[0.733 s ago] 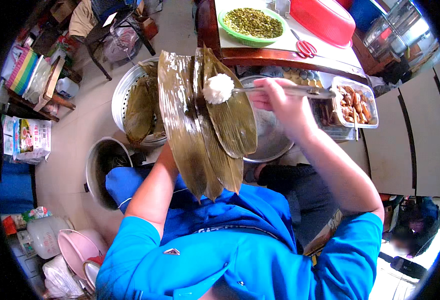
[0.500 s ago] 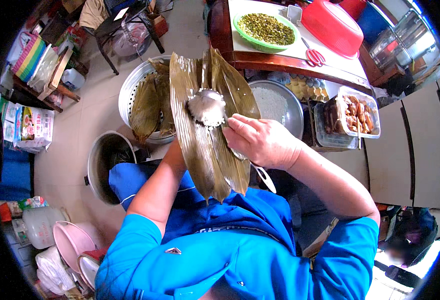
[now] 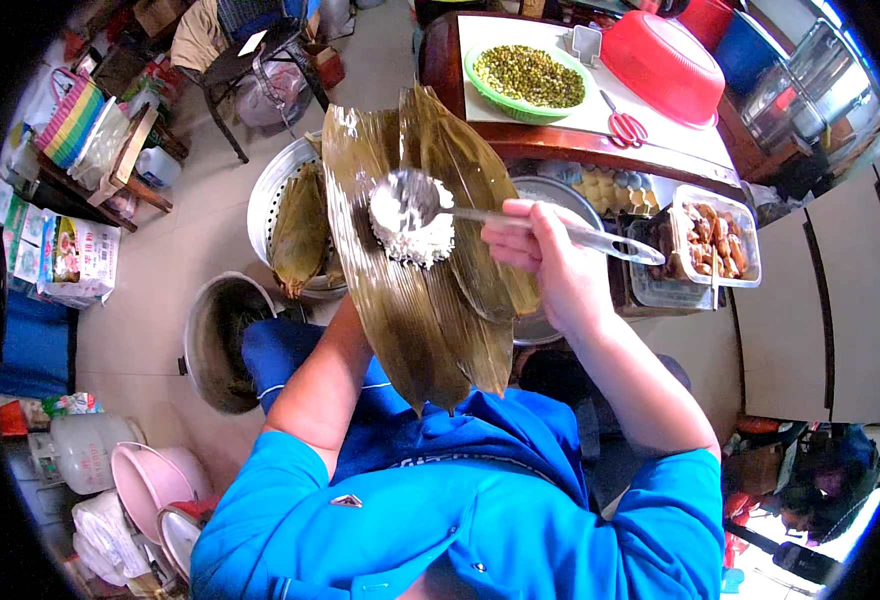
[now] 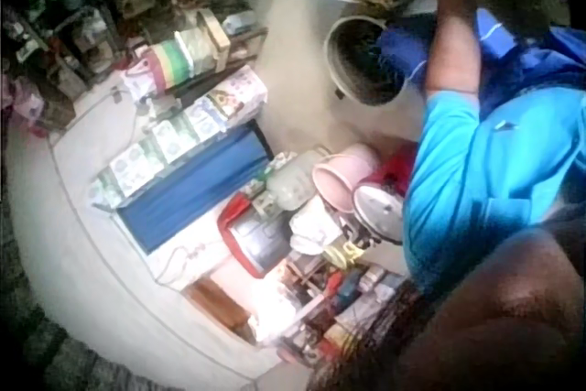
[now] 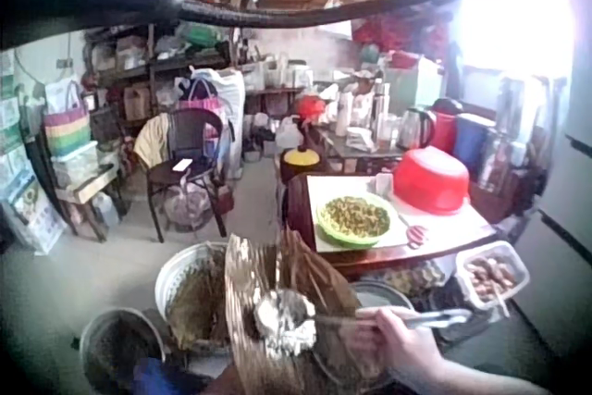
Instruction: The person cuts a piece of string with scissors, arranges leaves, and fills them with rice, beans, and meat using a spoon and chopsticks. The person then folds the leaves around the filling, ties the dumpling with string, and places it into a pot.
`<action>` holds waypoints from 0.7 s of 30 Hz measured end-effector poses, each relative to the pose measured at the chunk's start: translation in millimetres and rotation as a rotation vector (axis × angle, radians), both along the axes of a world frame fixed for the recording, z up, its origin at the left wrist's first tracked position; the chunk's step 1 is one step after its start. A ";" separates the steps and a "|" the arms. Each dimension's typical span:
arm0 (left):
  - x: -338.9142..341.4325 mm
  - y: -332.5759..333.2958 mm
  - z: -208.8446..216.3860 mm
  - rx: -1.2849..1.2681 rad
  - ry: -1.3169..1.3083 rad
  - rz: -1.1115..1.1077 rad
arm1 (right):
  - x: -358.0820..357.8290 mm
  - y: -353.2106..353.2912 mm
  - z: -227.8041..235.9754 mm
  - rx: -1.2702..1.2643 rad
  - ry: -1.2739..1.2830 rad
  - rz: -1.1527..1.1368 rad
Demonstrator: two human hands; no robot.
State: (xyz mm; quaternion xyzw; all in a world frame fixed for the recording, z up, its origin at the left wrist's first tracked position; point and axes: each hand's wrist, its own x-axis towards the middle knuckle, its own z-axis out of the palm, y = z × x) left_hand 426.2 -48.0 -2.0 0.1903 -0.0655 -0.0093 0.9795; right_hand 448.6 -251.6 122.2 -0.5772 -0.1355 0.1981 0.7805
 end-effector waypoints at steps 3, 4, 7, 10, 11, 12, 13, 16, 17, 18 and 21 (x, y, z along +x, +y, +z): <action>15.0 0.6 2.4 -0.094 -0.088 -0.098 | 0.7 -6.1 -3.1 -0.046 0.038 0.009; 22.6 -0.4 3.7 -0.114 -0.128 -0.142 | 4.7 -11.2 -3.2 0.005 0.026 0.017; 36.2 -6.6 16.4 -0.122 -0.120 -0.160 | 14.8 -17.3 -1.9 -0.010 -0.027 -0.031; 43.0 -14.2 16.9 -0.196 0.120 -0.016 | 24.3 -12.9 4.9 -0.038 -0.002 -0.042; 39.8 -14.1 13.4 0.125 0.114 0.078 | 27.5 -12.2 5.6 -0.036 -0.007 -0.029; 36.4 -19.0 24.3 0.447 0.124 0.160 | 30.9 -13.5 4.2 -0.024 -0.093 -0.012; 42.0 -21.6 25.4 0.251 0.210 0.089 | 39.1 -14.5 -1.8 -0.154 -0.275 -0.025; 55.3 -10.1 12.7 -0.117 0.067 -0.215 | 51.5 -11.9 5.1 -0.116 -0.194 -0.014; 57.5 -4.8 7.4 0.085 0.050 -0.099 | 55.9 -10.3 12.7 -0.099 -0.195 -0.026; 59.7 -4.3 6.3 0.289 0.054 0.009 | 64.6 -10.2 16.6 -0.084 -0.216 -0.092; 64.1 -9.3 4.5 0.126 0.035 -0.023 | 108.7 -14.8 29.7 -0.119 -0.454 -0.307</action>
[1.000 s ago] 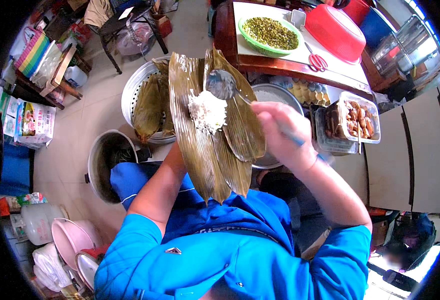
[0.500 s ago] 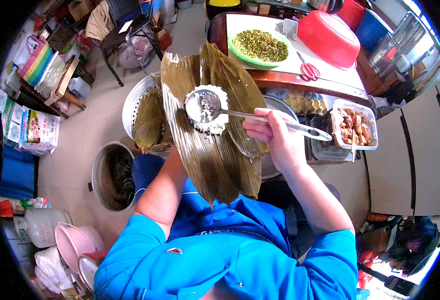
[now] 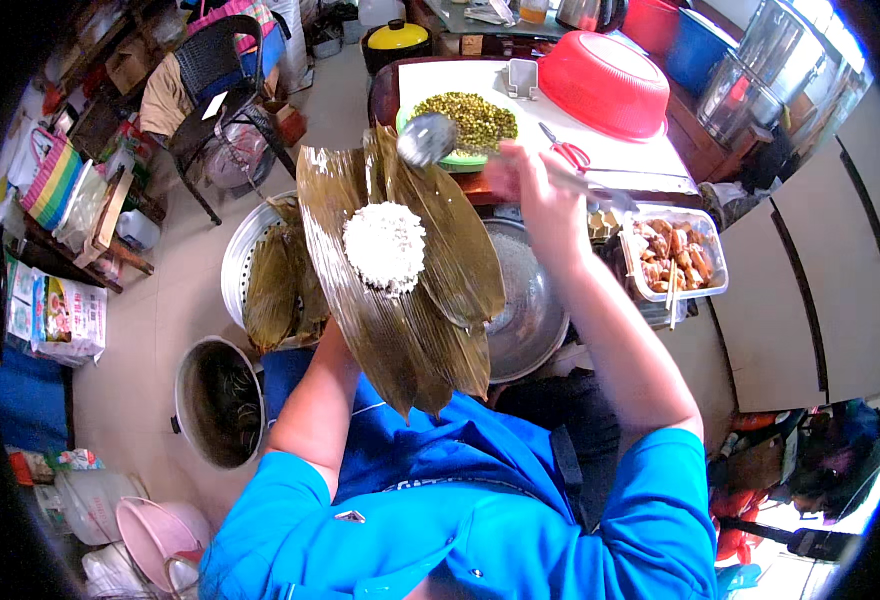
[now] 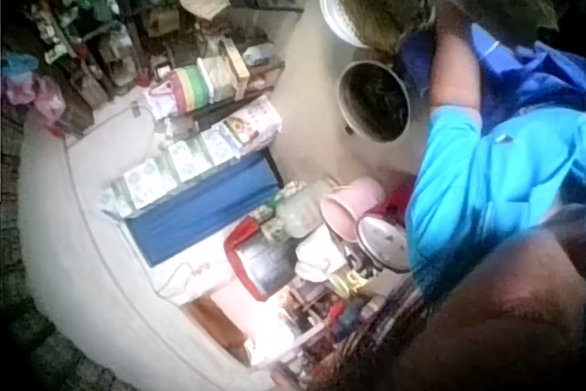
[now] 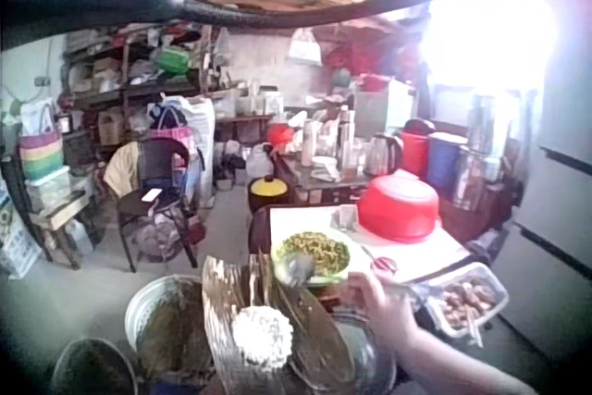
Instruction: The person cuts a piece of string with scissors, arranges leaves, and fills them with rice, beans, and meat using a spoon and chopsticks. The person then folds the leaves around the filling, ties the dumpling with string, and places it into a pot.
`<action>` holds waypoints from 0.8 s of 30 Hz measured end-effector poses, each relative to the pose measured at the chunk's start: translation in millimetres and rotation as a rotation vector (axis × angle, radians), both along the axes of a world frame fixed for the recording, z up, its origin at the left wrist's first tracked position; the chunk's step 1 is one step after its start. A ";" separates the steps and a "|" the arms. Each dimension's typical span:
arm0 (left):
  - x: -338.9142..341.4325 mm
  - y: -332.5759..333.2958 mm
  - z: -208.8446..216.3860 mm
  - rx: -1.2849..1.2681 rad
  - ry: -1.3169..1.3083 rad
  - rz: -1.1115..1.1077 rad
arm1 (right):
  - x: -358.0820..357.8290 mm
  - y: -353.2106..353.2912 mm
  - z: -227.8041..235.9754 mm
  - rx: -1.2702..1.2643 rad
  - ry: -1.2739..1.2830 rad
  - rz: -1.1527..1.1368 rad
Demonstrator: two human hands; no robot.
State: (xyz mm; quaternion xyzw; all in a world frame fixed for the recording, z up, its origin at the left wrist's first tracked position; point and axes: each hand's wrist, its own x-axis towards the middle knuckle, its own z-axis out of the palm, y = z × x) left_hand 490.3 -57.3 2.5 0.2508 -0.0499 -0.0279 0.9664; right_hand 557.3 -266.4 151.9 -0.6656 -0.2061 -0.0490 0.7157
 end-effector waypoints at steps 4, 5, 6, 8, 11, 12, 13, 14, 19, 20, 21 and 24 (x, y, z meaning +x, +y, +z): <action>11.1 2.6 -8.6 -0.259 -0.095 -0.130 | 72.1 -1.9 -16.4 -0.698 -0.430 -0.408; 10.8 5.7 -11.6 -0.298 -0.127 -0.153 | 77.3 -6.3 -19.5 -0.784 -0.666 -0.353; 9.5 9.0 -14.1 -0.317 -0.133 -0.155 | 78.2 -5.7 -19.4 -0.865 -0.904 -0.288; 10.7 17.9 -18.0 -0.309 -0.088 -0.118 | 78.0 -2.4 -22.3 -0.896 -0.799 -0.235; 8.4 27.4 -23.5 -0.255 0.084 0.012 | 68.0 2.1 -30.1 -0.877 -0.785 -0.201; 6.6 29.0 -24.9 -0.285 0.043 -0.010 | 67.1 4.6 -31.4 -0.879 -0.784 -0.196; 4.3 30.5 -26.3 -0.313 0.002 -0.030 | 66.1 7.9 -33.1 -0.851 -0.692 -0.238; 1.4 32.0 -27.6 -0.341 -0.039 -0.049 | 64.9 11.4 -35.1 -0.822 -0.599 -0.278; -6.9 21.8 -7.1 -0.256 0.168 0.046 | 83.8 18.2 -56.2 -0.411 -0.134 -0.218; -8.9 21.5 -5.7 -0.274 0.134 0.030 | 87.3 20.7 -58.1 -0.409 -0.131 -0.217; -12.4 22.5 -4.8 -0.265 0.058 0.006 | 87.3 26.8 -56.3 -0.261 -0.038 -0.157; -19.9 16.8 -0.1 -0.238 0.090 0.095 | 88.1 31.8 -51.9 -0.016 0.148 -0.072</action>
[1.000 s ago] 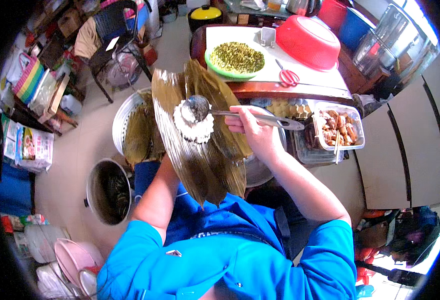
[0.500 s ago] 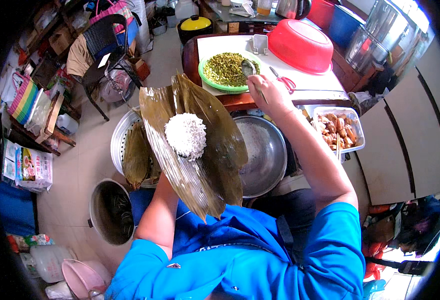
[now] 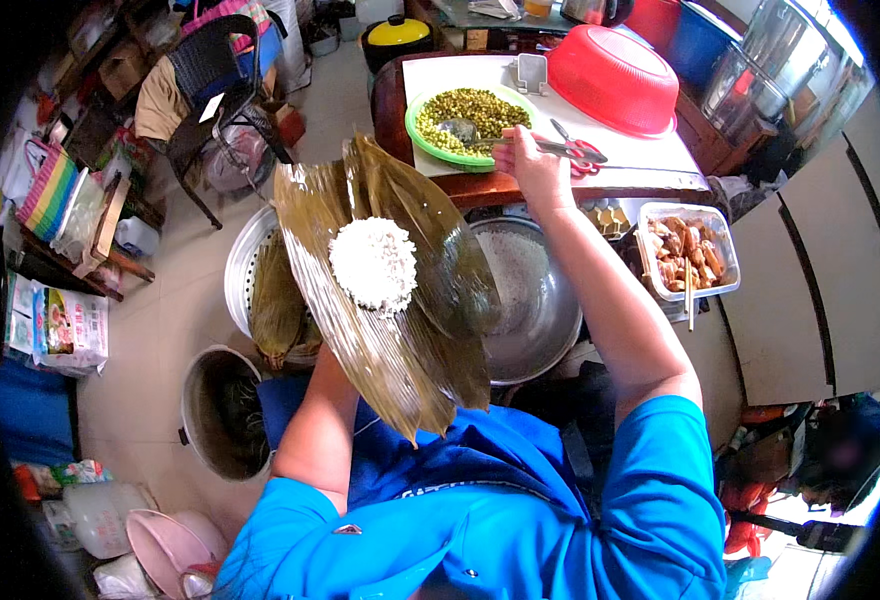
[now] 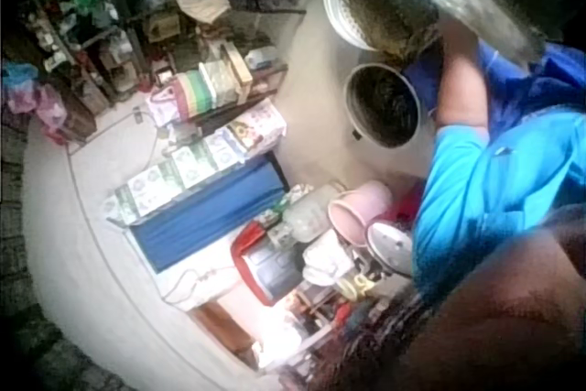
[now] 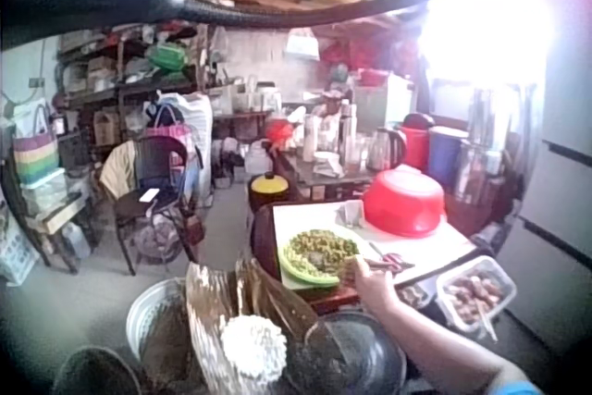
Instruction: The person cuts a piece of string with scissors, arranges leaves, and fills them with rice, beans, and meat using a spoon and chopsticks. The person then folds the leaves around the filling, ties the dumpling with string, and places it into a pot.
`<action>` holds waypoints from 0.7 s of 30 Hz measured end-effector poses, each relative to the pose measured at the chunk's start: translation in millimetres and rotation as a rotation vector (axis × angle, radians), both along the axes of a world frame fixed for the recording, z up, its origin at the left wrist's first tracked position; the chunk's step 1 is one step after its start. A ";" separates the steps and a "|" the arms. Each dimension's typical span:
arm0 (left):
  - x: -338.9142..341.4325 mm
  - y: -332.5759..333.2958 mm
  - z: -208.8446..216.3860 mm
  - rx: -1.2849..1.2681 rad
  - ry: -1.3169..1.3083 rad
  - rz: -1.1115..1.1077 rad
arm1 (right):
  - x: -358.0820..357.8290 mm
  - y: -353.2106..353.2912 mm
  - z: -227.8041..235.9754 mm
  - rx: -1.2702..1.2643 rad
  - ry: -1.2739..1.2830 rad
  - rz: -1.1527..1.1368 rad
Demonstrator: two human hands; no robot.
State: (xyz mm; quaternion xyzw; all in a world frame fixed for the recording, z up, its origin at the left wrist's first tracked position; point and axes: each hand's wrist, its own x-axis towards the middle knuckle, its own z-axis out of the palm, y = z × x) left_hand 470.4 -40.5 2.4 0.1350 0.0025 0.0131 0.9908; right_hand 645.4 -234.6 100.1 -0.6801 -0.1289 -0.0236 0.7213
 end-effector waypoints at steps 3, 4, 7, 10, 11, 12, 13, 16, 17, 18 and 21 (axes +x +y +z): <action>4.6 -1.9 5.8 0.038 -0.010 -0.092 | 6.4 -8.4 -5.2 0.269 0.236 -0.010; 7.5 3.5 -2.6 0.043 -0.008 -0.084 | 3.7 -5.0 -2.0 0.273 0.238 -0.001; 19.2 3.7 -18.3 -0.025 -0.093 -0.165 | 2.5 -11.7 3.8 0.275 0.178 -0.037; 16.5 -3.8 -17.4 -0.030 0.030 -0.047 | -10.1 -22.7 16.0 0.296 0.120 0.010; 24.5 6.6 -22.8 -0.076 -0.152 -0.169 | -19.4 -21.9 23.5 0.294 0.126 0.034; 26.3 5.8 -24.4 -0.056 -0.179 -0.137 | -29.9 -22.8 31.2 0.288 0.130 0.044; 27.6 6.9 -22.8 -0.040 -0.222 -0.149 | -41.1 -22.6 37.5 0.280 0.127 0.071; 17.0 -14.1 -2.1 -0.044 -0.168 -0.090 | -83.7 -27.9 51.6 0.211 0.114 0.091; 9.2 -24.7 13.4 -0.052 -0.075 -0.019 | -96.5 -28.9 51.8 0.143 0.091 0.100; 2.2 -29.9 20.7 -0.057 0.017 0.057 | -109.2 -27.2 51.9 0.079 0.068 0.115; -2.3 -27.3 14.9 -0.042 -0.007 0.016 | -140.9 -23.9 46.5 -0.438 -0.468 0.281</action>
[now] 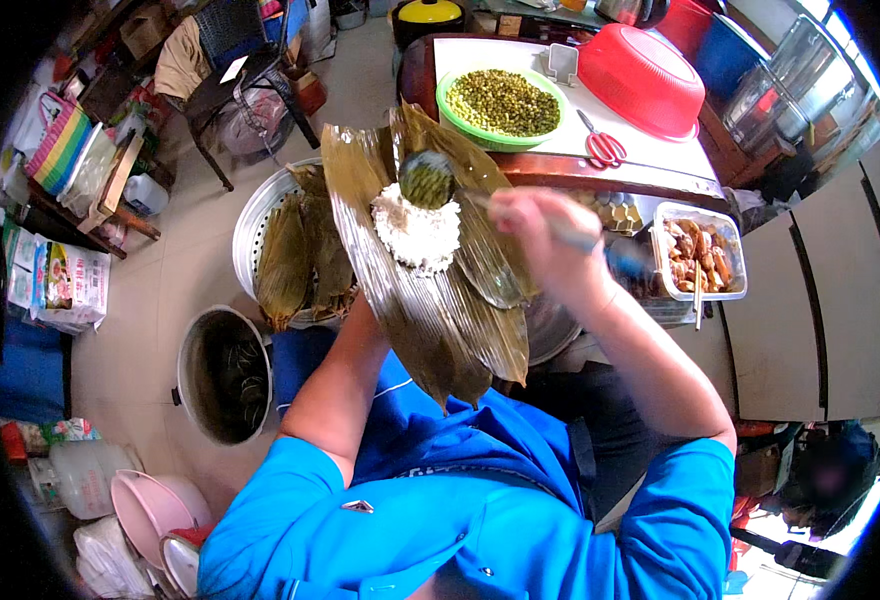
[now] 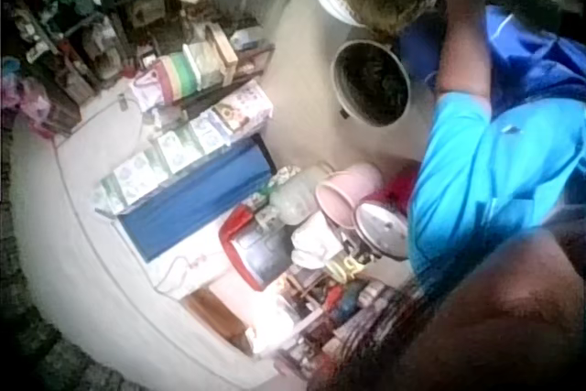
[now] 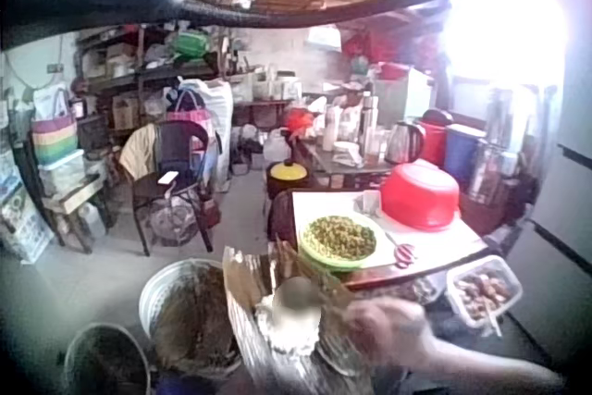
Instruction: The person cuts a piece of string with scissors, arranges leaves, and fills them with rice, beans, and meat using a spoon and chopsticks. The person then folds the leaves around the filling, ties the dumpling with string, and places it into a pot.
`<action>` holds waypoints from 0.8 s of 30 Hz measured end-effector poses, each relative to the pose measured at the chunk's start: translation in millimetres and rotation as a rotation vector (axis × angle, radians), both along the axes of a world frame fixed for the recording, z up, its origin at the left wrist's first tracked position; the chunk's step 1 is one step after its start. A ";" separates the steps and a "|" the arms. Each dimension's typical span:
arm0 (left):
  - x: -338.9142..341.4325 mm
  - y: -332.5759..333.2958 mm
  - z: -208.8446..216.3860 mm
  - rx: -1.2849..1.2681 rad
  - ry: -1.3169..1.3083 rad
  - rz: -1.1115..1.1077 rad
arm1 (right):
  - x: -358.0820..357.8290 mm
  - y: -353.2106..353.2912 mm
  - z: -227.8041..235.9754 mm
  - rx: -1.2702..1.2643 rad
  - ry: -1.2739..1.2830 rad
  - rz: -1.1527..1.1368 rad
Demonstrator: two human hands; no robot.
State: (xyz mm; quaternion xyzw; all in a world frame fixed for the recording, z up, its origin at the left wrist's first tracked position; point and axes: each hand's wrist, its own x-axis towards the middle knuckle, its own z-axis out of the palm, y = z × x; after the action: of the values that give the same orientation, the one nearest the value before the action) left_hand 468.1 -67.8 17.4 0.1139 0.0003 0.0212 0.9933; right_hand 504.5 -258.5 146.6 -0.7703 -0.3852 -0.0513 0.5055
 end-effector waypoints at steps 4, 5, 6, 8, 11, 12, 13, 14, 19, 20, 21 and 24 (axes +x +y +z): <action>0.0 0.8 -9.4 0.014 -0.019 -0.029 | -12.4 -1.8 9.3 -0.314 -0.846 0.272; -0.3 1.8 -10.9 0.019 -0.022 -0.030 | -14.4 -1.2 12.1 -0.264 -0.823 0.212; 0.3 1.0 -11.6 0.016 -0.028 -0.036 | -15.9 -4.2 13.1 -0.204 -0.671 0.127; 1.8 1.3 -12.6 0.016 -0.041 -0.042 | -19.9 -11.3 6.8 -0.059 -0.255 -0.065; 3.3 2.6 -14.9 0.015 -0.061 -0.050 | -24.5 -0.1 -0.6 0.241 0.506 -0.075; 5.7 1.7 -14.8 0.016 -0.067 -0.055 | -22.6 4.2 -2.9 0.243 0.505 -0.081; 7.6 2.2 -14.6 0.013 -0.076 -0.059 | -18.4 8.8 -6.5 0.299 0.597 -0.086; 9.2 1.4 -14.6 0.012 -0.083 -0.064 | -14.2 11.0 -8.3 0.356 0.689 -0.092; 5.7 5.9 -16.1 0.002 -0.088 -0.043 | -6.6 10.3 -9.7 0.467 0.763 -0.039; 5.7 7.1 -16.7 0.001 -0.087 -0.036 | -12.3 7.5 -11.5 0.437 0.760 -0.049; 4.7 6.7 -16.8 0.000 -0.085 -0.033 | -19.0 3.9 -12.8 0.407 0.755 -0.060; 3.8 6.0 -17.7 0.002 -0.080 -0.029 | -27.1 3.5 -19.4 0.352 0.707 -0.023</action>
State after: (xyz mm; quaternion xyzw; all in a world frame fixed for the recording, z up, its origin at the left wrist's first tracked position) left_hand 471.9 -61.8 -0.3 0.1138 -0.0410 0.0114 0.9926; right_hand 477.3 -255.1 127.2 -0.6464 -0.1639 0.1460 0.7308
